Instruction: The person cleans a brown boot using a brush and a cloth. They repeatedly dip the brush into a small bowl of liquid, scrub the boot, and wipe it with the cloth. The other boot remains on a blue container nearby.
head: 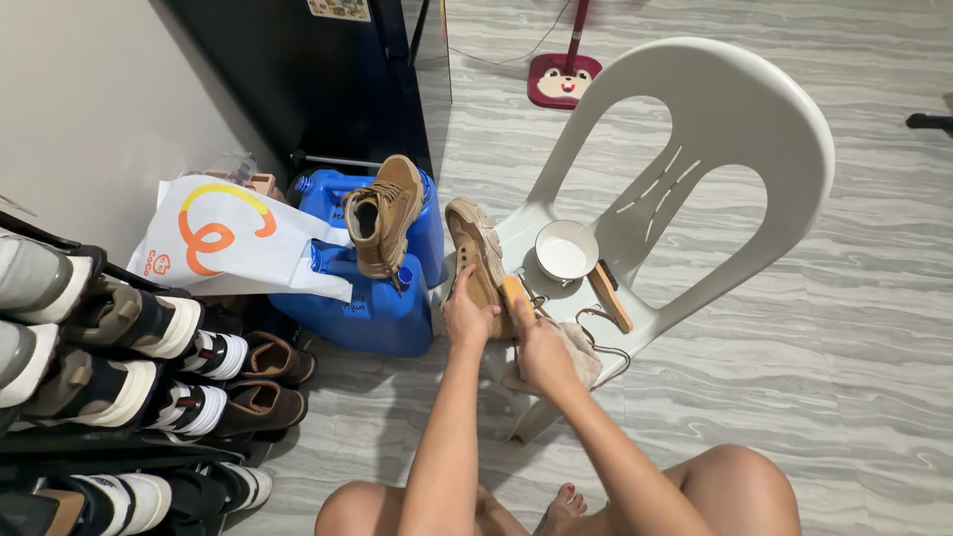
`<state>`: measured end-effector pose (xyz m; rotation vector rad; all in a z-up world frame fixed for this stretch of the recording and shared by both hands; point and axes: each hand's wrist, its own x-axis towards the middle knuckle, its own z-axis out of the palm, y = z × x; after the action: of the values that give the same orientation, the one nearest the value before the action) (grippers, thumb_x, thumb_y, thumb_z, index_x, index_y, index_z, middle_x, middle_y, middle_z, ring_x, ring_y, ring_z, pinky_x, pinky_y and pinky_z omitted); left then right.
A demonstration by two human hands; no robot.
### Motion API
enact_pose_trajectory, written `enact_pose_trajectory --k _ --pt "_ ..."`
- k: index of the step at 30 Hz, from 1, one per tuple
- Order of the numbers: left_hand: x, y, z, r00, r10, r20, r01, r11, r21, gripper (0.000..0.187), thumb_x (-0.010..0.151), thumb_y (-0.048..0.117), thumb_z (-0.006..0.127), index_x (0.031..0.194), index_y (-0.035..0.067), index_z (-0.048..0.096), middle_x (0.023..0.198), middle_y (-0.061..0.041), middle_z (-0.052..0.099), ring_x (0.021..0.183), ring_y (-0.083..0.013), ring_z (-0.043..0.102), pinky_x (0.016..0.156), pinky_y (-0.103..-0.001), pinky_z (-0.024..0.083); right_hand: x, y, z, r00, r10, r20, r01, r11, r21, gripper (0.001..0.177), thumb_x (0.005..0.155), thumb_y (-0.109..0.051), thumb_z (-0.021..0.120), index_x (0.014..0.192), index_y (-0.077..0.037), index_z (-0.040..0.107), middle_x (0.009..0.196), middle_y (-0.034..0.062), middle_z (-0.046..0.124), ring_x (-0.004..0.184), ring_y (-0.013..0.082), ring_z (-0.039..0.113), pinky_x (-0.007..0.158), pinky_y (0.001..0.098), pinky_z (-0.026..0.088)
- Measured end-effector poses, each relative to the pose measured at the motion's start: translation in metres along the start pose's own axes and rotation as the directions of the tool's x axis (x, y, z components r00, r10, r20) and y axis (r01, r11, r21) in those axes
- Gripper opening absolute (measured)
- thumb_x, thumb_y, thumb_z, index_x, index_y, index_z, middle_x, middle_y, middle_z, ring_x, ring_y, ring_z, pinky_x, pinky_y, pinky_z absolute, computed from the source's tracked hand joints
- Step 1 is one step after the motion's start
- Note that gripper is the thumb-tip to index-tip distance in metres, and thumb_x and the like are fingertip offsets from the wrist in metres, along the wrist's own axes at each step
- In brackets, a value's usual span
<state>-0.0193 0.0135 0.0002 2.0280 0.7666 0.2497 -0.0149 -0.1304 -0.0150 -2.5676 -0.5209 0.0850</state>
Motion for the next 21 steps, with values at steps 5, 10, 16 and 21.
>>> enact_pose_trajectory --k 5,10,16,21 --pt "-0.002 -0.003 0.005 1.000 0.006 0.011 -0.006 1.000 -0.009 0.092 0.065 0.008 0.093 0.143 0.033 0.051 0.123 -0.017 0.071 0.116 -0.0379 0.065 0.099 -0.045 0.050 0.021 -0.007 0.007 0.998 0.013 -0.054 -0.011 0.999 0.053 0.066 0.089 -0.006 0.058 0.152 -0.005 0.041 0.099 0.0378 0.064 0.085 0.0531 0.066 0.076 0.0557 0.053" --pt "0.000 0.002 0.007 0.999 -0.019 0.027 0.018 0.999 0.034 0.096 0.064 0.009 0.093 0.145 0.035 0.049 0.121 -0.018 0.071 0.115 -0.0374 0.066 0.099 -0.045 0.051 0.012 0.001 -0.003 0.998 0.069 0.014 -0.070 0.990 0.126 0.060 0.096 -0.009 0.052 0.155 -0.005 0.039 0.093 0.0351 0.067 0.088 0.0508 0.068 0.080 0.0553 0.053" --pt "-0.004 -0.005 0.002 0.999 -0.024 0.039 0.023 0.999 0.031 0.093 0.068 0.008 0.090 0.146 0.036 0.049 0.119 -0.017 0.072 0.113 -0.0372 0.067 0.097 -0.046 0.052 0.002 0.002 0.017 0.983 -0.108 -0.149 0.121 0.990 0.077 0.057 0.096 -0.009 0.053 0.152 -0.008 0.046 0.101 0.0383 0.063 0.084 0.0528 0.065 0.074 0.0556 0.053" --pt "-0.002 0.004 -0.003 0.998 -0.042 0.040 0.040 0.999 0.035 0.094 0.066 0.011 0.093 0.145 0.035 0.048 0.119 -0.017 0.071 0.113 -0.0368 0.067 0.097 -0.046 0.051 0.018 0.009 0.011 0.998 0.031 -0.058 -0.025 0.995 0.098 0.057 0.098 -0.013 0.052 0.154 -0.015 0.044 0.095 0.0328 0.066 0.087 0.0493 0.066 0.080 0.0557 0.052"
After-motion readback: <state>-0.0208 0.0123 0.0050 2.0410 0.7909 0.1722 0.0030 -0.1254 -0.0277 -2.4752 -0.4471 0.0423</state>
